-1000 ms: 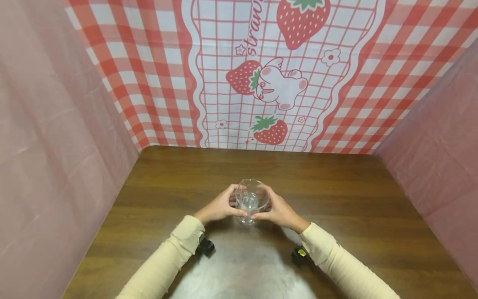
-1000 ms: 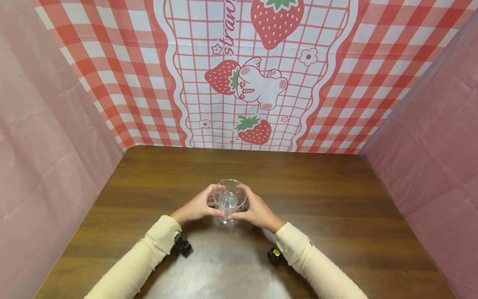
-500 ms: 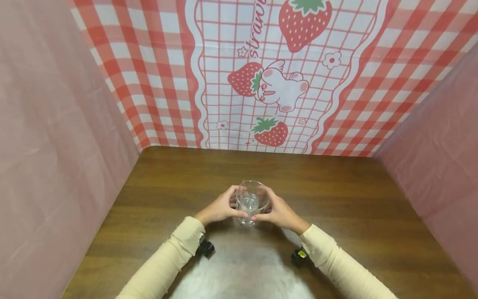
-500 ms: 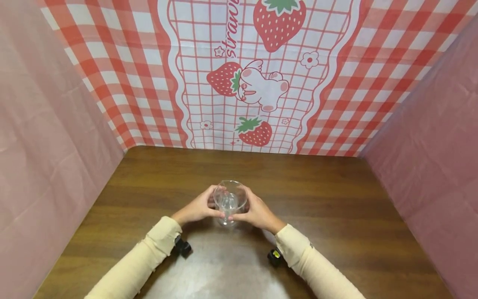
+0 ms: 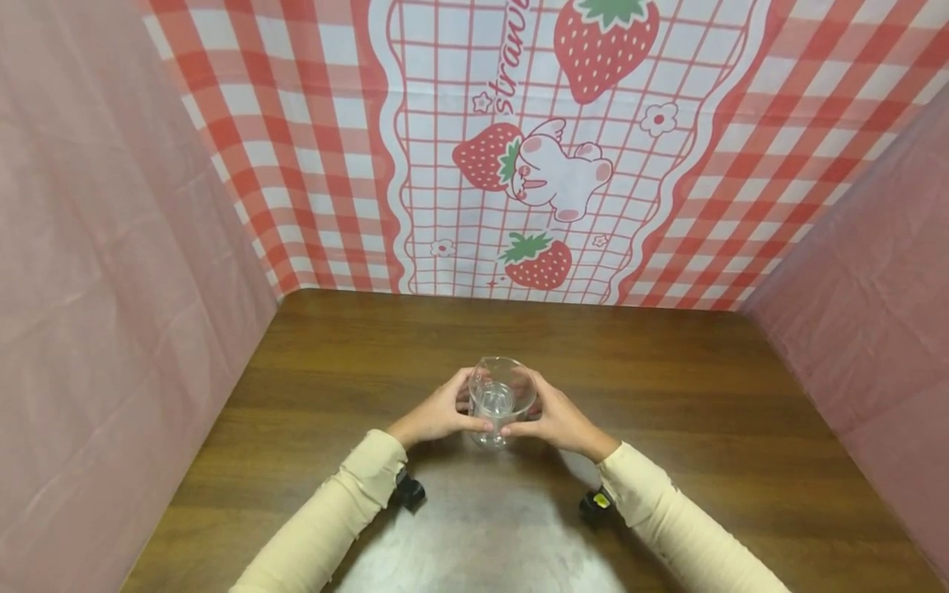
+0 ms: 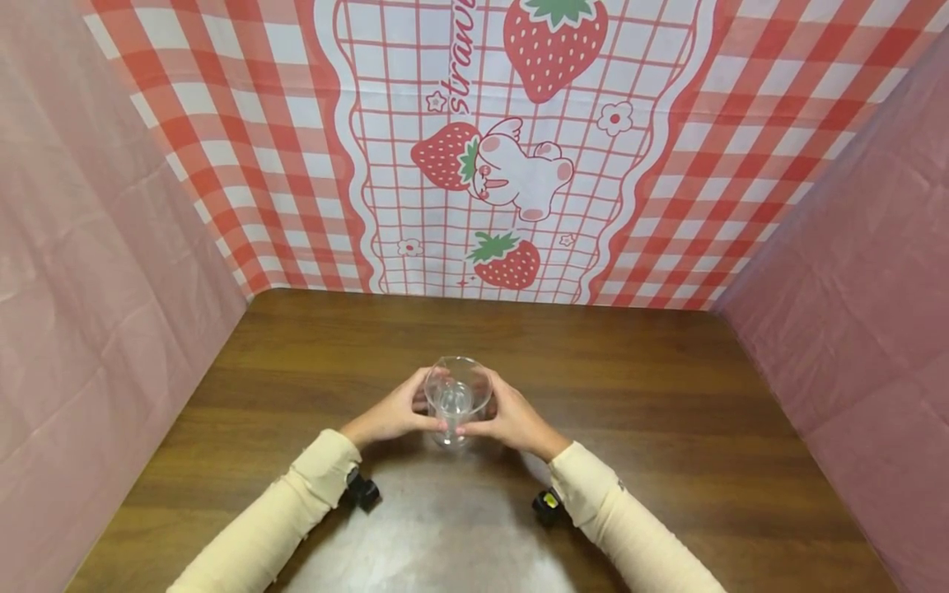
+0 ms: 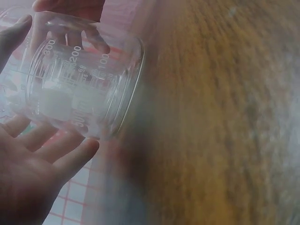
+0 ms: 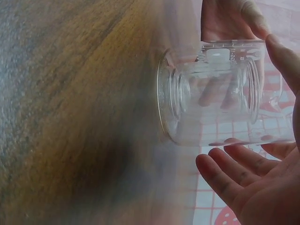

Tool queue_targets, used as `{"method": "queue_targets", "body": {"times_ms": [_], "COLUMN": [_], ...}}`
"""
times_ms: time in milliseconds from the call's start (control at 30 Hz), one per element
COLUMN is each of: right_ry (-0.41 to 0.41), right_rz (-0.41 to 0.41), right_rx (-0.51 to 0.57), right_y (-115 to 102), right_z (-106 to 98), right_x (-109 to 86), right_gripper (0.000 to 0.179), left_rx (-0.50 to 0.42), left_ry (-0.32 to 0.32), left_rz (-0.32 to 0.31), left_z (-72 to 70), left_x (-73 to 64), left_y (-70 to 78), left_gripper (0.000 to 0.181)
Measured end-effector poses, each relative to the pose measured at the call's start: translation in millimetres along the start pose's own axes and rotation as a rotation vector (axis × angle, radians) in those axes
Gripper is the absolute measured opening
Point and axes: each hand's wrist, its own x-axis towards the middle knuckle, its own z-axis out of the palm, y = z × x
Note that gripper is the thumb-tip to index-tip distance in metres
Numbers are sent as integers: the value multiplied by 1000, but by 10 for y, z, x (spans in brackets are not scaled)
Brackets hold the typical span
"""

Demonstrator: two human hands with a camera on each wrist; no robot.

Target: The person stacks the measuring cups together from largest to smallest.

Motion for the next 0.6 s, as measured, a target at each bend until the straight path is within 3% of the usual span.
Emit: {"method": "queue_targets", "body": {"times_ms": [233,600], "right_ry": [-11,-3], "right_rz": [5,-6], "right_rx": [-9,10], "right_y": [7,10], "right_z": [-37,-175], "right_x": [-1,-46], "right_gripper": [92,86], "left_rx": [10,16], "left_ry": [15,41], "left_rz": [-10,28], "left_z": [-4,-66], "left_x": [-32,-70], "left_y": [-10,-39], "left_gripper": [90,89]}}
